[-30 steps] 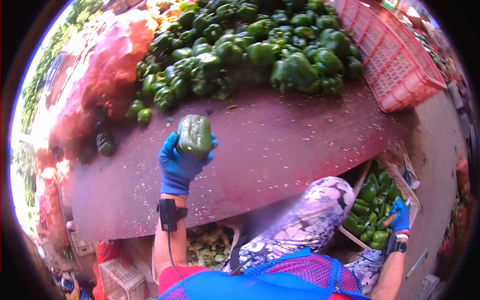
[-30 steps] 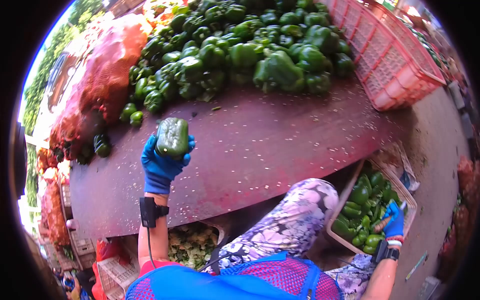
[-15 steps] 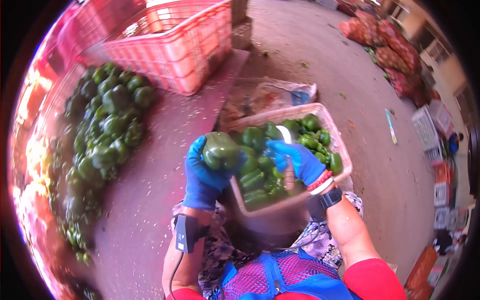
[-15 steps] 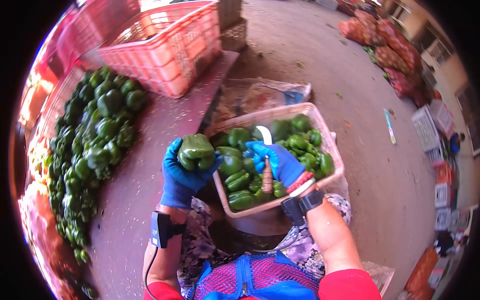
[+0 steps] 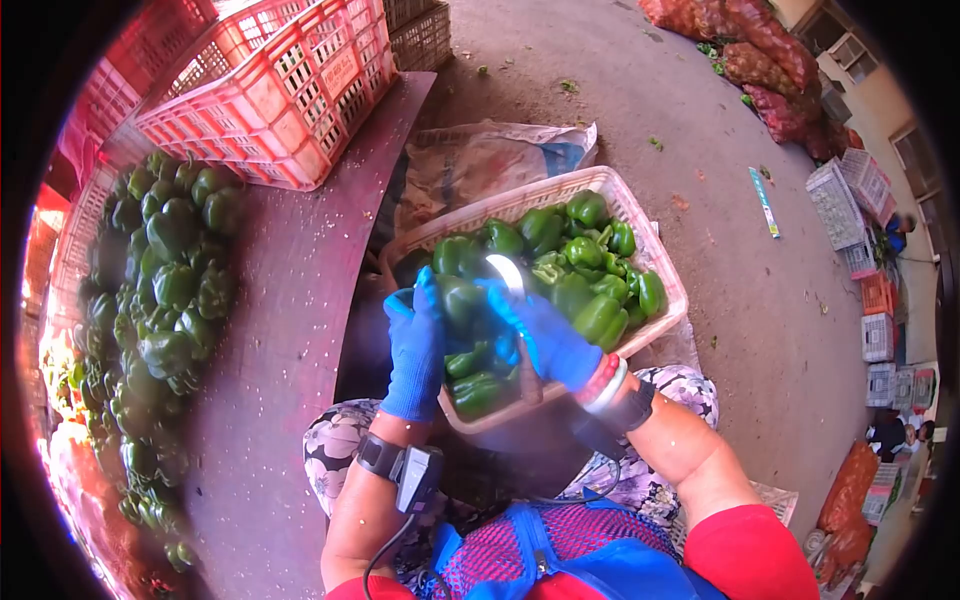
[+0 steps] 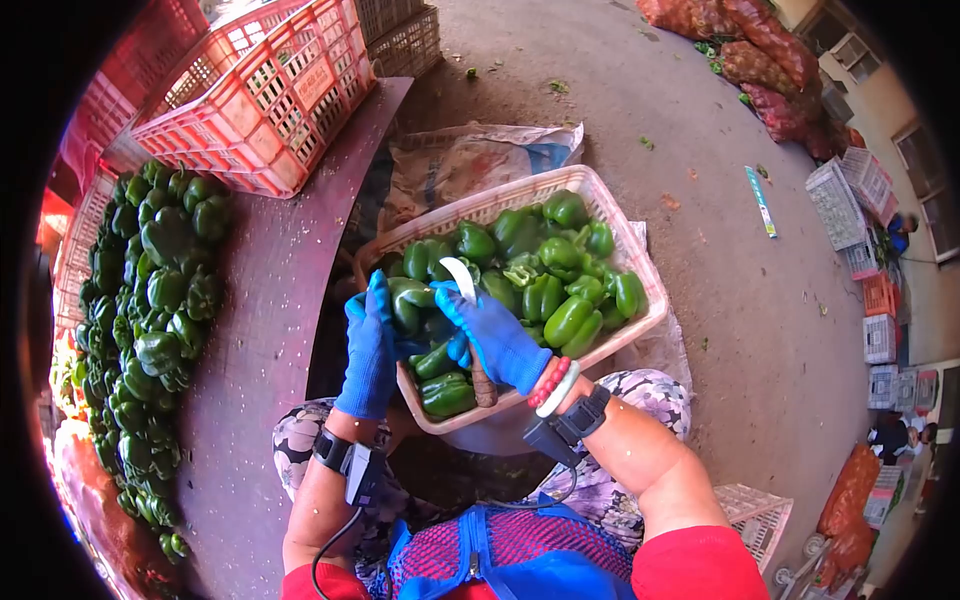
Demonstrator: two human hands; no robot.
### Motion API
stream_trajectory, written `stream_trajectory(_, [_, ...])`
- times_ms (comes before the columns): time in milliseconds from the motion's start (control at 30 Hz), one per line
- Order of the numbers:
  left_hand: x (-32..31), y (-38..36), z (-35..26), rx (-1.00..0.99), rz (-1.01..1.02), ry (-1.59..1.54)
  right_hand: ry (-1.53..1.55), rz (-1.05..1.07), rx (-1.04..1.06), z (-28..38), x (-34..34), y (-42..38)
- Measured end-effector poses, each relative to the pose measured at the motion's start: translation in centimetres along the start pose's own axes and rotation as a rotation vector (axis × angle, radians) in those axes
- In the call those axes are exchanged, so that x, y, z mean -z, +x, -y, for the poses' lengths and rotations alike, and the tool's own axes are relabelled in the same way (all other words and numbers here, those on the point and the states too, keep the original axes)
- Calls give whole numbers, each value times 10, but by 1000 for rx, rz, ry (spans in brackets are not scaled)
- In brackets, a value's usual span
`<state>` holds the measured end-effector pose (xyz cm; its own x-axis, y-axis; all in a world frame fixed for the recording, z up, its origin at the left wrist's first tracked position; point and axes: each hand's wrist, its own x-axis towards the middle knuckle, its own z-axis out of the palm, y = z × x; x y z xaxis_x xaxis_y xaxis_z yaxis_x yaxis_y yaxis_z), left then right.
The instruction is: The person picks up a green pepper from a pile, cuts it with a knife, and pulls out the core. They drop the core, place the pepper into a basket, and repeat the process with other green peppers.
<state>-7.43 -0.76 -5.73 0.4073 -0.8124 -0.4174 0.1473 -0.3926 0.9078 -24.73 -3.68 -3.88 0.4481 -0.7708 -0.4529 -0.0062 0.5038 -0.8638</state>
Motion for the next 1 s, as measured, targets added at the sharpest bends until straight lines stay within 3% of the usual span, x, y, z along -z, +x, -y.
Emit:
stream_trajectory(233, [10, -2, -14, -15, 606, -95, -159, -30, 67, 29, 20, -6])
stream_trajectory(267, [11, -5, -21, 125, 602, -160, -232, -18, 67, 35, 23, -8])
stream_trajectory(433, [11, -6, -27, 113, 612, -32, -439, 34, 87, 39, 32, -12])
stream_trajectory(467, [10, -8, -28, 109, 590, -16, -449, 24, 175, 34, 31, -11])
stream_trajectory(567, [2, -24, -40, -147, 496, 186, -538, 12, 374, 22, 29, -6])
stream_trajectory(633, [-1, -21, -37, -66, 481, 221, -675, 31, 422, 23, 29, -5])
stream_trajectory(667, [-1, -19, -34, -26, 471, 239, -531, 52, 311, 28, 31, -6])
stream_trajectory(733, [5, 0, -17, -101, 657, -33, -178, 114, 169, 48, 44, -6])
stream_trajectory(833, [-3, 4, -14, -189, 483, -258, 575, 260, 185, 63, 74, 14])
stream_trajectory(867, [0, 11, -7, -449, 440, -50, 805, 115, 99, 58, 75, 7])
stream_trajectory(900, [3, 11, -11, -484, 461, -34, 775, 112, 110, 50, 63, 6])
stream_trajectory(967, [10, 11, -20, -556, 502, -6, 578, 124, -57, 20, 54, 1])
stream_trajectory(1000, [7, 4, -26, -296, 591, -336, 424, 232, -58, 17, 49, -8])
